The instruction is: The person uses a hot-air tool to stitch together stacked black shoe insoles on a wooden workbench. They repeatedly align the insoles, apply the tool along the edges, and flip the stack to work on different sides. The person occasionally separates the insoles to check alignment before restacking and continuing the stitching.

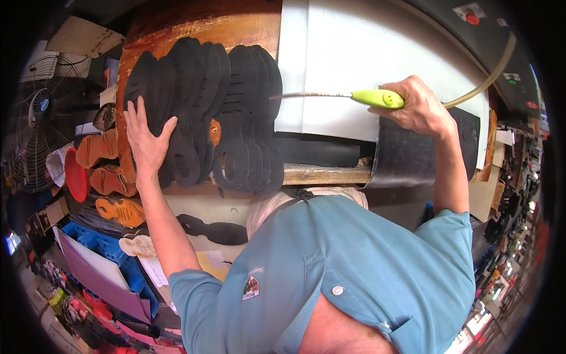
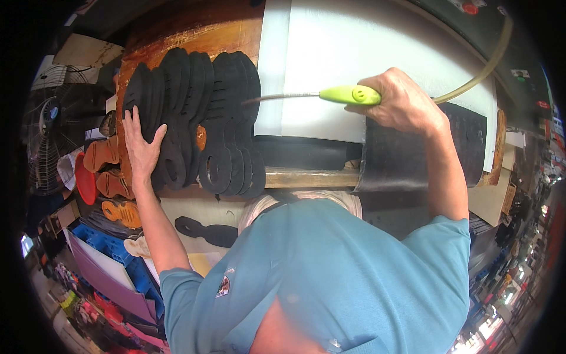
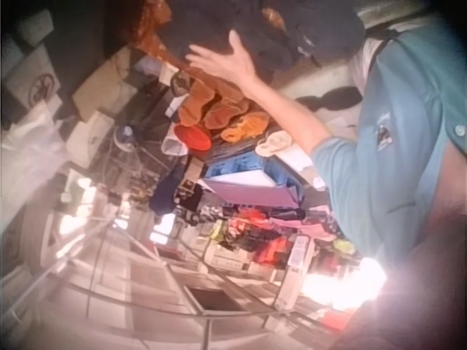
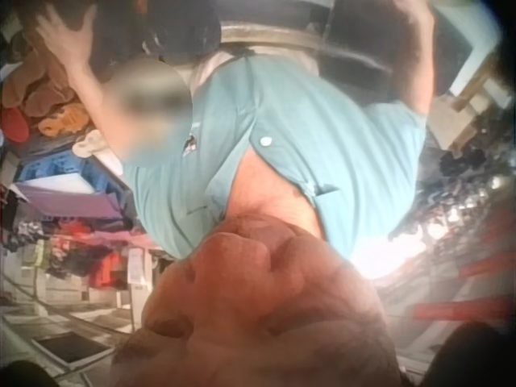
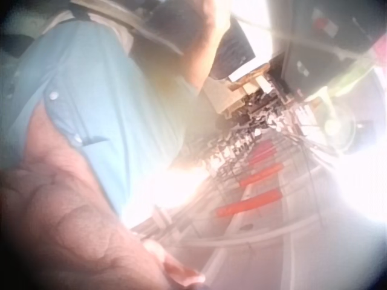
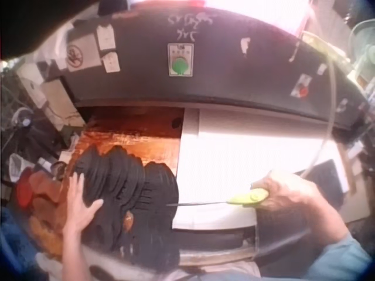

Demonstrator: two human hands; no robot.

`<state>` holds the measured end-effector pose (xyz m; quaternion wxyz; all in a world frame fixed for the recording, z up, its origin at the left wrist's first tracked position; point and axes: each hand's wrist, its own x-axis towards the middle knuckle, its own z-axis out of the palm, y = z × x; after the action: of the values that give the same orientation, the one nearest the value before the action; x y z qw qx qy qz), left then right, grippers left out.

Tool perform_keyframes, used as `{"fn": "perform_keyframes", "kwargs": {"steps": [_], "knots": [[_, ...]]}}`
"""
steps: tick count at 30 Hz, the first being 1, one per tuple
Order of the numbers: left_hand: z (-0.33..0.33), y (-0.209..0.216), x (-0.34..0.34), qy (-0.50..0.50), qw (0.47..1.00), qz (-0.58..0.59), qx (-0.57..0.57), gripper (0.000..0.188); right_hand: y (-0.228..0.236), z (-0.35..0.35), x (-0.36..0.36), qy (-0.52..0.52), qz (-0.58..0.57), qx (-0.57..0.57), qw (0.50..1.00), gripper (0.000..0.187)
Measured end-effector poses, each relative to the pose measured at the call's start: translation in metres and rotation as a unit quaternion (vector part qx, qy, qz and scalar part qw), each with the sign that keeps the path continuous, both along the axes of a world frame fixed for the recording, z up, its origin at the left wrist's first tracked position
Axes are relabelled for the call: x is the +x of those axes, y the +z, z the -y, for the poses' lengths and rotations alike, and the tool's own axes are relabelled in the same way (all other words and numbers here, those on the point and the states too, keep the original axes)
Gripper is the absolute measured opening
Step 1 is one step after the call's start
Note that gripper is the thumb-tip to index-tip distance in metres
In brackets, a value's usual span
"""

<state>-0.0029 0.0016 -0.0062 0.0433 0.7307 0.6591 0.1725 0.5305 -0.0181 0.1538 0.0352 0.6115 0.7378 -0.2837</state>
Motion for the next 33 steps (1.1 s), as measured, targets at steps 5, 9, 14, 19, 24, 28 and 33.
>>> {"fn": "perform_keyframes", "kwargs": {"steps": [5,9,14,19,24,28,33], "knots": [[-0.001,0.003,0.001,0.014,1.000,-0.009,-0.017,0.099,-0.024,-0.005,-0.019,-0.002,0.012,0.148,0.989,0.026],[0.000,0.005,0.001,0.016,1.000,-0.005,-0.021,0.098,-0.031,-0.003,-0.023,0.104,-0.054,0.044,0.992,0.027],[-0.001,0.003,0.001,0.007,1.000,0.002,-0.013,0.097,-0.018,-0.006,-0.009,0.120,-0.012,0.063,0.991,0.024],[-0.001,0.000,0.002,0.004,1.000,-0.006,-0.004,0.098,-0.011,0.000,0.005,0.072,0.013,0.108,0.991,0.023],[0.000,0.002,0.002,0.008,1.000,-0.008,-0.010,0.098,-0.010,0.002,0.004,0.018,-0.003,0.113,0.993,0.021],[-0.001,0.002,0.001,0.008,1.000,-0.004,-0.012,0.098,-0.012,0.002,-0.011,0.018,-0.009,0.070,0.997,0.024],[-0.002,0.001,0.001,0.005,1.000,-0.009,-0.009,0.097,-0.010,-0.001,-0.018,0.108,0.007,-0.013,0.994,0.022]]}}
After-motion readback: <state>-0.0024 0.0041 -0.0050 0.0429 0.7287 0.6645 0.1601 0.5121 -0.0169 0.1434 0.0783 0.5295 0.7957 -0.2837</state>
